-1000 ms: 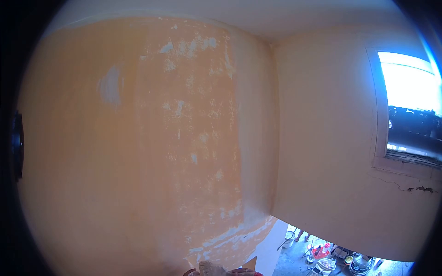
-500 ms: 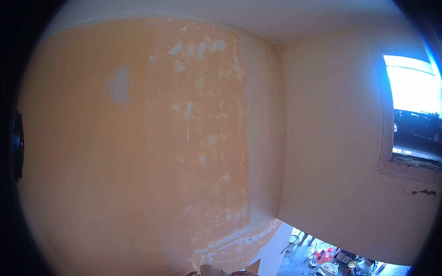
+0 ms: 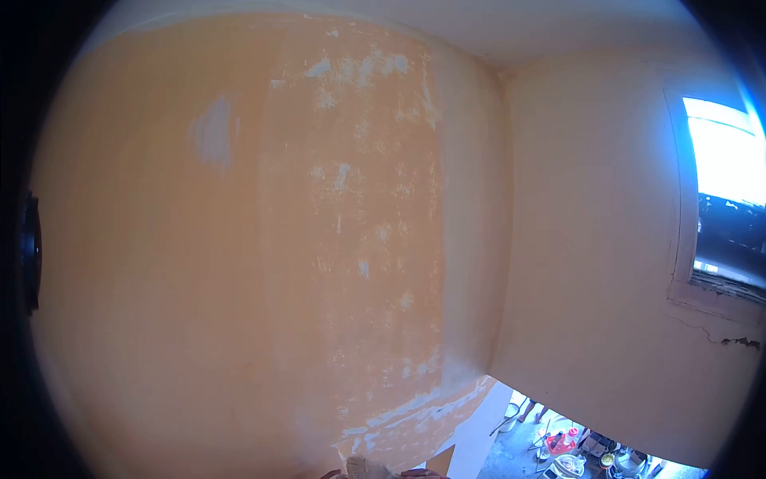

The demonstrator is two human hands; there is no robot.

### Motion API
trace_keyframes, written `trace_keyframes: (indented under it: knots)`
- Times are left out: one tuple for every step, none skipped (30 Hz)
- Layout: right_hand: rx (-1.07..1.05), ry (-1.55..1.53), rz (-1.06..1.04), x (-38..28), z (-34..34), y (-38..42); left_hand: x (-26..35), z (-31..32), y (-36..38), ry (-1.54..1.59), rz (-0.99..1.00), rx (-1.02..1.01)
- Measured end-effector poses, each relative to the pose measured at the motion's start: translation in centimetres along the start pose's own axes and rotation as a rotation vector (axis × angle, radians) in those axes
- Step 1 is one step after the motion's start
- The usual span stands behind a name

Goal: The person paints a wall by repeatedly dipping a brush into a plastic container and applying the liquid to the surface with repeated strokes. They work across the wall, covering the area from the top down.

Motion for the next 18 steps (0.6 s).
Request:
trace_keyframes:
  knots:
    - [-0.022,0.051,0.023,0.1,0.2,-0.2,-0.5,-0.2,0.0,-0.026,0.015,0.007]
    - [-0.023,0.051,0.021,-0.2,0.3,0.0,-0.8,-0.4,-0.1,-0.053,0.031,0.015]
    - [0.000,-0.023,-0.003,-0.7,0.5,0.1,-1.0,-0.7,-0.2,-0.083,0.050,0.025]
    - [0.022,-0.097,-0.026,-1.2,0.8,0.1,-1.2,-0.9,-0.3,-0.111,0.069,0.036]
    - [0.015,-0.096,-0.028,-1.0,0.6,0.0,-1.4,-0.9,-0.4,-0.136,0.088,0.048]
    - [-0.005,-0.018,-0.008,-0.5,0.3,0.0,-1.4,-0.9,-0.5,-0.160,0.107,0.057]
    - [-0.023,0.061,0.011,-0.7,0.5,-0.1,-1.5,-0.8,-0.5,-0.184,0.125,0.065]
    - [-0.025,0.061,0.007,-1.1,0.7,0.0,-1.5,-0.9,-0.5,-0.211,0.143,0.073]
    - [-0.020,0.058,-0.011,-1.8,0.9,0.0,-1.5,-1.0,-0.6,-0.239,0.162,0.085]
    - [-0.018,0.055,-0.028,-2.3,1.2,0.0,-1.4,-1.0,-0.6,-0.267,0.180,0.097]
    - [-0.024,0.056,-0.030,-2.0,1.1,-0.1,-1.2,-0.9,-0.7,-0.292,0.199,0.110]
    - [-0.016,0.044,-0.010,-1.4,0.9,0.0,-1.0,-0.5,-0.6,-0.289,0.204,0.113]
    - [-0.007,0.029,0.010,-1.1,0.8,0.0,-0.3,0.1,-0.2,-0.089,0.068,0.066]
    - [-0.009,0.028,0.007,-1.6,1.0,-0.1,0.3,0.5,0.1,0.110,-0.068,0.018]
    - [-0.023,0.014,-0.023,-2.5,1.4,-0.1,0.8,0.6,0.3,0.108,-0.067,0.020]
    - [-0.035,0.001,-0.052,-3.0,1.7,-0.2,1.5,0.5,0.4,0.105,-0.024,0.009]
    - [-0.033,0.002,-0.051,-2.6,1.5,-0.3,1.8,0.5,0.4,0.104,0.018,-0.004]
    - [-0.034,0.017,-0.020,-1.7,0.4,0.5,1.0,1.3,0.9,0.105,0.016,-0.004]
Point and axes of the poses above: each hand's wrist, its own y-axis away from the middle knuckle, its own z-axis out of the palm, x = y × z, the point moved 1 cm from there along -y, towards the middle knuckle, and after that the axes turned 15 degrees about -z, right-handed, at the moved point
